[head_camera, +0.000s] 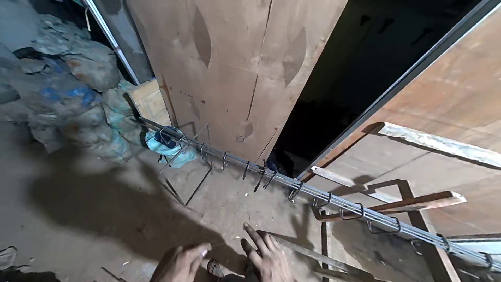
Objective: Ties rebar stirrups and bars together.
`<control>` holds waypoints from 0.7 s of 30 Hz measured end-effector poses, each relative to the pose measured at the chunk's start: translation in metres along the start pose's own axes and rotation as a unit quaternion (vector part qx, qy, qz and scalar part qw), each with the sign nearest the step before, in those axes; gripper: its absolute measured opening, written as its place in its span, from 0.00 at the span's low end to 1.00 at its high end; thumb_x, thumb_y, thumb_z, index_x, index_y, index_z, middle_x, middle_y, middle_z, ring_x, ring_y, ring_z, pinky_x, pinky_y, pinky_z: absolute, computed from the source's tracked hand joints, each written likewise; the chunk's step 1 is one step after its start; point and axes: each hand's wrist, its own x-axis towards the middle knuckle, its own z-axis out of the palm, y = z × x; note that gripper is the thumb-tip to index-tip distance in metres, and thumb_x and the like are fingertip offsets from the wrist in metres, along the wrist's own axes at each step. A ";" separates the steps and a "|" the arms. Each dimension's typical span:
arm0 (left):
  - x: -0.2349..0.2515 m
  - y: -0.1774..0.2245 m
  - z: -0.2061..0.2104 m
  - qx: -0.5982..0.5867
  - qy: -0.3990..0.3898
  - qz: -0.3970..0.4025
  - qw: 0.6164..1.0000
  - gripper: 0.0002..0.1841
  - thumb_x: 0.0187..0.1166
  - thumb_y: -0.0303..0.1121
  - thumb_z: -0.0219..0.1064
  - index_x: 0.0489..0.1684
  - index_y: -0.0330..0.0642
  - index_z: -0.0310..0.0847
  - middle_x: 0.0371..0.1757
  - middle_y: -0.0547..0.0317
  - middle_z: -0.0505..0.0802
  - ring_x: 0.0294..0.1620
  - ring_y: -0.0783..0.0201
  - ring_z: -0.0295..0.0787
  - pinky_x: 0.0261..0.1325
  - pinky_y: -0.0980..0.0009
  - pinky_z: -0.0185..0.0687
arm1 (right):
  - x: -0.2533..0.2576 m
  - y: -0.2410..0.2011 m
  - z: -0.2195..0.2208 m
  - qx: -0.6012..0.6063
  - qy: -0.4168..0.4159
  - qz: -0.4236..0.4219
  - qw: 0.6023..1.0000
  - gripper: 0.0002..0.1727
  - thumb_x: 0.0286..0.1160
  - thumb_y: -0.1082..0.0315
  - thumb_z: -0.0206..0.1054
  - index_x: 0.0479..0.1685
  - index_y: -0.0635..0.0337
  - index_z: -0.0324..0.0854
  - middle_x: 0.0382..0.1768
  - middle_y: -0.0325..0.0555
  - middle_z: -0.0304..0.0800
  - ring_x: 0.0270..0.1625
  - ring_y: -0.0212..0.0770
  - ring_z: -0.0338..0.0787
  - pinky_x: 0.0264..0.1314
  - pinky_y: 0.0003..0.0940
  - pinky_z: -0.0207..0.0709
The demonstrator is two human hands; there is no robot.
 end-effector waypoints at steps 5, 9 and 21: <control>-0.024 -0.026 -0.009 -0.042 0.038 0.016 0.998 0.15 0.85 0.32 0.58 0.54 0.49 0.95 0.48 0.56 0.99 0.47 0.54 0.98 0.54 0.45 0.91 | 0.002 0.010 0.013 0.065 -0.068 0.045 0.995 0.11 0.83 0.61 0.61 0.52 0.40 0.89 0.37 0.33 0.91 0.51 0.39 0.90 0.59 0.44 0.79; -0.035 -0.045 -0.014 0.035 0.060 -0.031 0.997 0.16 0.86 0.41 0.61 0.62 0.51 0.92 0.66 0.51 0.92 0.69 0.47 0.87 0.72 0.44 0.80 | -0.001 0.005 0.001 0.087 -0.155 0.062 0.982 0.08 0.80 0.63 0.64 0.45 0.46 0.90 0.29 0.42 0.89 0.31 0.45 0.92 0.33 0.46 0.87; -0.036 -0.011 0.022 0.009 0.164 0.050 0.985 0.12 0.84 0.34 0.62 0.52 0.49 0.94 0.41 0.58 0.98 0.38 0.58 0.97 0.42 0.56 0.94 | 0.037 -0.023 -0.028 0.105 -0.137 0.032 0.984 0.09 0.83 0.60 0.65 0.44 0.44 0.91 0.31 0.41 0.89 0.38 0.45 0.91 0.42 0.45 0.83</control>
